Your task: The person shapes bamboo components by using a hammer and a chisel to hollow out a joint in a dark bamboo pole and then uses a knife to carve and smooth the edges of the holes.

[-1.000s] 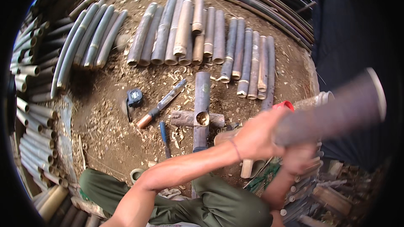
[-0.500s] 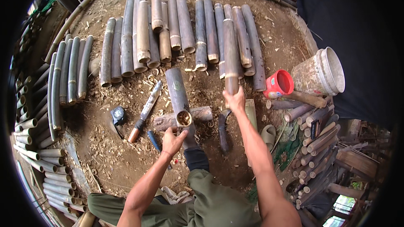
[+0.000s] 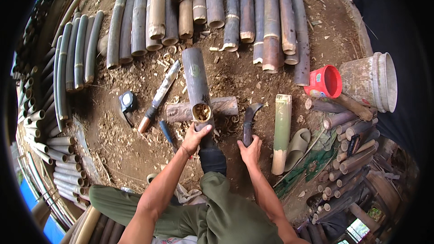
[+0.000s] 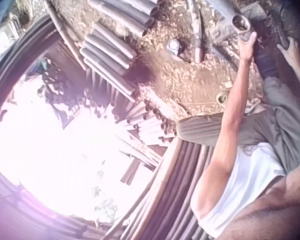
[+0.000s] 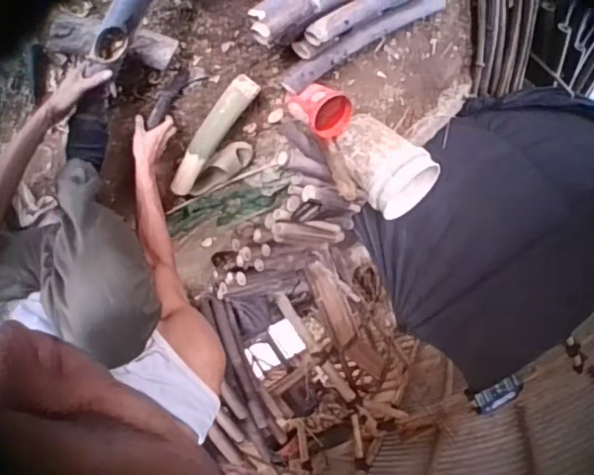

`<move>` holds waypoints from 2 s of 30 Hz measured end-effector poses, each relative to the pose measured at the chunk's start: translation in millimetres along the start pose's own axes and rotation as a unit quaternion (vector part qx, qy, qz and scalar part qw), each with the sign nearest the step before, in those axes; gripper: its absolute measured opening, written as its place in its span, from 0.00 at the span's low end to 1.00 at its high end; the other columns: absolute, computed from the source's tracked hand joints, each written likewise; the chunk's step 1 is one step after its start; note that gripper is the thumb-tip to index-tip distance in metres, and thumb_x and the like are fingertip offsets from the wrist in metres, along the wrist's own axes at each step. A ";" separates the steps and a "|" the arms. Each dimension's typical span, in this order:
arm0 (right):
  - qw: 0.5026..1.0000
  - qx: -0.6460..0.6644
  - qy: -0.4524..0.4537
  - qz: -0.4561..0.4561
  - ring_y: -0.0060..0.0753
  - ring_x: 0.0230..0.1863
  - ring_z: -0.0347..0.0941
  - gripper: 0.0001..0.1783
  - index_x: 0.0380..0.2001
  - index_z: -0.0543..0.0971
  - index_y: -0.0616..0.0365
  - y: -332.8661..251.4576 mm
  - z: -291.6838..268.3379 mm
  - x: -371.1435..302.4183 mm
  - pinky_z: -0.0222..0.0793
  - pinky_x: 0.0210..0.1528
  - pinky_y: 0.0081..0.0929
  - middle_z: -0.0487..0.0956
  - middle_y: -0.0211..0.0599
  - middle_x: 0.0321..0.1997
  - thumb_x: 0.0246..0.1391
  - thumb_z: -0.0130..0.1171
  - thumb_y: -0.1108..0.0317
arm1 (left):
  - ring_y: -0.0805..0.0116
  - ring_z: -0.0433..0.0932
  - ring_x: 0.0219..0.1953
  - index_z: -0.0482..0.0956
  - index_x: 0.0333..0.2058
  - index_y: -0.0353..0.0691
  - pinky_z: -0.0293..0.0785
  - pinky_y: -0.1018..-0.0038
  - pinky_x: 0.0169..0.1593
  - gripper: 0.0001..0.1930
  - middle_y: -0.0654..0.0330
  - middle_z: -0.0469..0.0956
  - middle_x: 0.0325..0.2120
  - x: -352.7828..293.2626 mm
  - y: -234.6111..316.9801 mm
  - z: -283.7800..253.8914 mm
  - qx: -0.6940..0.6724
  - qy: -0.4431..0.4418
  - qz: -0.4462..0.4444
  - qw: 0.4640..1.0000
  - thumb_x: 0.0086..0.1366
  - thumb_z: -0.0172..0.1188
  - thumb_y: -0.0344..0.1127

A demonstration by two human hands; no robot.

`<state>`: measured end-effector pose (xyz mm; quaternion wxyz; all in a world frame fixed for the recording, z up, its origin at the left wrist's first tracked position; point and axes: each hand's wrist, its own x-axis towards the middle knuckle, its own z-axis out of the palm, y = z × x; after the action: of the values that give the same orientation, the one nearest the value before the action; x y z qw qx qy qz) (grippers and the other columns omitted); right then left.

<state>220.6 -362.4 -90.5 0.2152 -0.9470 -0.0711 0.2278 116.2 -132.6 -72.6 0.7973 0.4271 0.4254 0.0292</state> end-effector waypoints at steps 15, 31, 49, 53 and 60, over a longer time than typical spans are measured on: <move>0.817 0.489 -0.125 -0.278 0.30 0.31 0.73 0.44 0.60 0.62 0.64 -168.2 -143.1 61.1 0.73 0.43 0.35 0.74 0.40 0.38 0.57 0.57 0.37 | 0.64 0.72 0.55 0.63 0.59 0.25 0.65 0.69 0.61 0.47 0.48 0.73 0.53 -8.7 15.1 -1.0 -0.111 0.047 -0.046 0.992 0.55 0.70 0.58; 0.731 0.608 -0.178 -0.255 0.28 0.21 0.70 0.34 0.35 0.70 0.64 -229.6 -39.2 77.2 0.71 0.24 0.27 0.74 0.39 0.24 0.51 0.64 0.39 | 0.64 0.79 0.39 0.75 0.45 0.18 0.75 0.69 0.47 0.53 0.46 0.81 0.36 18.2 17.9 12.6 0.006 0.186 -0.115 0.976 0.43 0.70 0.72; 0.620 0.244 -0.384 -0.640 0.33 0.34 0.74 0.14 0.33 0.77 0.58 -240.9 -62.9 45.6 0.72 0.40 0.34 0.76 0.35 0.33 0.44 0.64 0.62 | 0.62 0.72 0.58 0.56 0.63 0.28 0.68 0.67 0.62 0.46 0.49 0.73 0.55 -17.1 5.2 -25.5 -0.268 -0.060 -0.089 0.957 0.57 0.72 0.49; 0.587 0.142 -0.382 -0.700 0.34 0.36 0.72 0.11 0.33 0.76 0.57 -192.7 -61.1 20.2 0.67 0.47 0.36 0.74 0.33 0.35 0.45 0.60 0.65 | 0.66 0.74 0.51 0.63 0.59 0.32 0.70 0.68 0.58 0.40 0.53 0.75 0.51 -2.5 -9.1 -26.3 -0.205 -0.085 -0.053 0.974 0.57 0.72 0.50; 0.576 0.117 -0.355 -0.727 0.29 0.30 0.66 0.09 0.28 0.75 0.55 -186.9 -50.2 20.2 0.65 0.40 0.31 0.67 0.27 0.28 0.42 0.60 0.65 | 0.71 0.77 0.46 0.68 0.56 0.31 0.74 0.73 0.53 0.36 0.55 0.78 0.46 -2.8 3.8 -17.5 -0.134 -0.026 -0.066 0.989 0.59 0.70 0.51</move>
<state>254.8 -208.9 24.0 0.3748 -0.3875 -0.7795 0.3190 103.4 -119.8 -73.0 0.8582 0.2885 0.4240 0.0224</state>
